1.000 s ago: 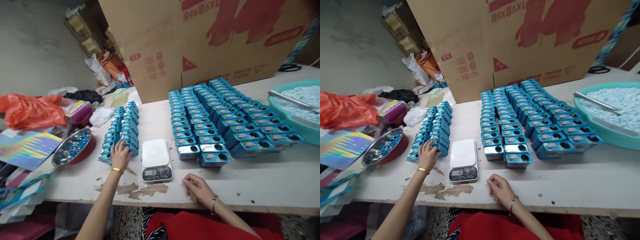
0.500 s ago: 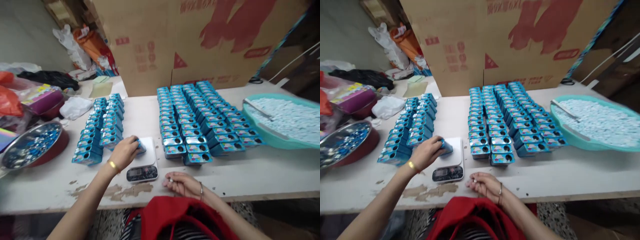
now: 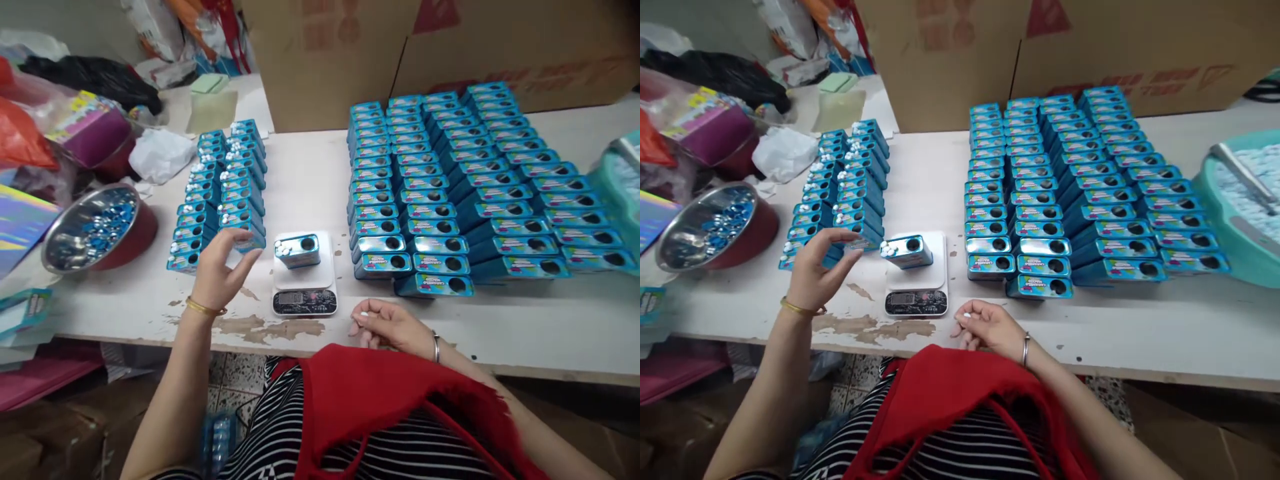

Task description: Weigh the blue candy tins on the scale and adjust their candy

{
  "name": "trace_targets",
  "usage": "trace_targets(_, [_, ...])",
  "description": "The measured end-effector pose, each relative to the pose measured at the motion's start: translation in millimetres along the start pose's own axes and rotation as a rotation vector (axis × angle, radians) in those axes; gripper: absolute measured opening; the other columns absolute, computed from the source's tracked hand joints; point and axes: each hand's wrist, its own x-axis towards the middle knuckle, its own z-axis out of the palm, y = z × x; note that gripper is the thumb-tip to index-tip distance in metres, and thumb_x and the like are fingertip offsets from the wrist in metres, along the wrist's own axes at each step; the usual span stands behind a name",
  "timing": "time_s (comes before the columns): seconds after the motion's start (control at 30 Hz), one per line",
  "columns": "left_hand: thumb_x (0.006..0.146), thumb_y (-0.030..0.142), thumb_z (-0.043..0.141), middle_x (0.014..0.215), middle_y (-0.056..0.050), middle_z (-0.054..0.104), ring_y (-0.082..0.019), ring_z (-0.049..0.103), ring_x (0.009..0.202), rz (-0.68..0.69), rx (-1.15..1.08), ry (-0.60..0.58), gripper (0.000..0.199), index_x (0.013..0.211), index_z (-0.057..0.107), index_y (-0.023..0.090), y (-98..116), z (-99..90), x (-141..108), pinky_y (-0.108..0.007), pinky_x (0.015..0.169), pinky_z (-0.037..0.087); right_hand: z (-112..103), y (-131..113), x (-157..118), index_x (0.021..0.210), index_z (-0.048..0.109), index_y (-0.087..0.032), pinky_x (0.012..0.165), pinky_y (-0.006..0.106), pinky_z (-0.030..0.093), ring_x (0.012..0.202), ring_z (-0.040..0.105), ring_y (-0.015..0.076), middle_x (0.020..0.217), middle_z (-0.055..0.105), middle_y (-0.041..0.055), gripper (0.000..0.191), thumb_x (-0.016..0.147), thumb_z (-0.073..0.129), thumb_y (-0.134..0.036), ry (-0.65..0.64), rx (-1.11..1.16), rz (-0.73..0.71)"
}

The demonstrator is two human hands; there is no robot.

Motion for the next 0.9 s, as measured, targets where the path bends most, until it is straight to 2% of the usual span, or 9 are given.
trace_targets(0.1, [0.086, 0.037, 0.056, 0.096, -0.005, 0.065, -0.016, 0.062, 0.088, -0.143, -0.055, 0.022, 0.026, 0.104, 0.058, 0.019, -16, 5.5, -36, -0.034, 0.083, 0.050, 9, -19, 0, 0.084, 0.050, -0.015, 0.035, 0.016, 0.038, 0.045, 0.058, 0.0099, 0.078, 0.066, 0.0058, 0.049, 0.069, 0.070, -0.057, 0.014, -0.195, -0.136])
trace_targets(0.23, [0.087, 0.034, 0.055, 0.095, -0.005, 0.064, -0.016, 0.061, 0.087, -0.195, -0.096, 0.022, 0.023, 0.104, 0.059, 0.019, -19, 19.3, -68, -0.033, 0.081, 0.050, 25, -48, 7, 0.083, 0.051, -0.015, 0.033, 0.016, 0.031, 0.039, 0.052, 0.0073, 0.066, 0.061, 0.0017, 0.044, 0.077, 0.063, -0.056, 0.091, -0.378, -0.358])
trace_targets(0.37, [0.088, 0.031, 0.054, 0.095, -0.004, 0.063, -0.016, 0.060, 0.088, -0.171, -0.110, 0.055, 0.022, 0.107, 0.059, 0.020, -11, 25.8, -73, -0.033, 0.081, 0.049, 45, -79, 26, 0.079, 0.050, -0.016, 0.035, 0.018, 0.028, 0.037, 0.043, 0.0047, 0.058, 0.055, -0.0017, 0.042, 0.079, 0.062, -0.057, 0.161, -0.505, -0.571])
trace_targets(0.53, [0.088, 0.029, 0.054, 0.102, -0.005, 0.062, -0.017, 0.058, 0.097, -0.105, -0.096, 0.131, 0.026, 0.113, 0.056, 0.022, 2, 27.9, -64, -0.036, 0.087, 0.048, 60, -104, 56, 0.079, 0.056, -0.013, 0.049, 0.019, 0.030, 0.050, 0.041, 0.0060, 0.058, 0.047, -0.0030, 0.038, 0.083, 0.061, -0.050, 0.315, -0.813, -0.829])
trace_targets(0.63, [0.089, 0.031, 0.053, 0.114, -0.007, 0.059, -0.019, 0.055, 0.108, -0.054, -0.059, 0.126, 0.033, 0.121, 0.052, 0.024, 8, 32.3, -59, -0.039, 0.093, 0.046, 65, -110, 68, 0.077, 0.058, -0.012, 0.055, 0.021, 0.030, 0.055, 0.040, 0.0070, 0.060, 0.049, -0.0021, 0.035, 0.085, 0.060, -0.046, 0.359, -0.990, -0.866])
trace_targets(0.73, [0.088, 0.033, 0.053, 0.124, -0.009, 0.054, -0.021, 0.051, 0.115, -0.011, -0.001, 0.092, 0.043, 0.130, 0.046, 0.026, 11, 38.8, -56, -0.042, 0.097, 0.043, 68, -111, 73, 0.080, 0.061, -0.012, 0.056, 0.022, 0.030, 0.056, 0.041, 0.0080, 0.060, 0.050, -0.0015, 0.030, 0.085, 0.062, -0.042, 0.390, -1.157, -0.808])
trace_targets(0.83, [0.087, 0.038, 0.055, 0.134, -0.011, 0.046, -0.025, 0.044, 0.124, 0.031, 0.088, 0.076, 0.053, 0.136, 0.039, 0.026, 11, 44.6, -54, -0.045, 0.102, 0.037, 69, -110, 72, 0.092, 0.063, -0.013, 0.058, 0.022, 0.033, 0.057, 0.045, 0.0099, 0.062, 0.054, -0.0004, 0.027, 0.086, 0.060, -0.039, 0.398, -1.209, -0.773])
trace_targets(0.9, [0.087, 0.043, 0.054, 0.140, -0.013, 0.041, -0.027, 0.037, 0.131, 0.054, 0.159, 0.068, 0.058, 0.139, 0.036, 0.025, 10, 47.3, -52, -0.047, 0.107, 0.032, 67, -107, 70, 0.102, 0.063, -0.013, 0.061, 0.024, 0.037, 0.061, 0.051, 0.0124, 0.068, 0.060, 0.0025, 0.027, 0.091, 0.052, -0.035, 0.425, -1.184, -0.804])
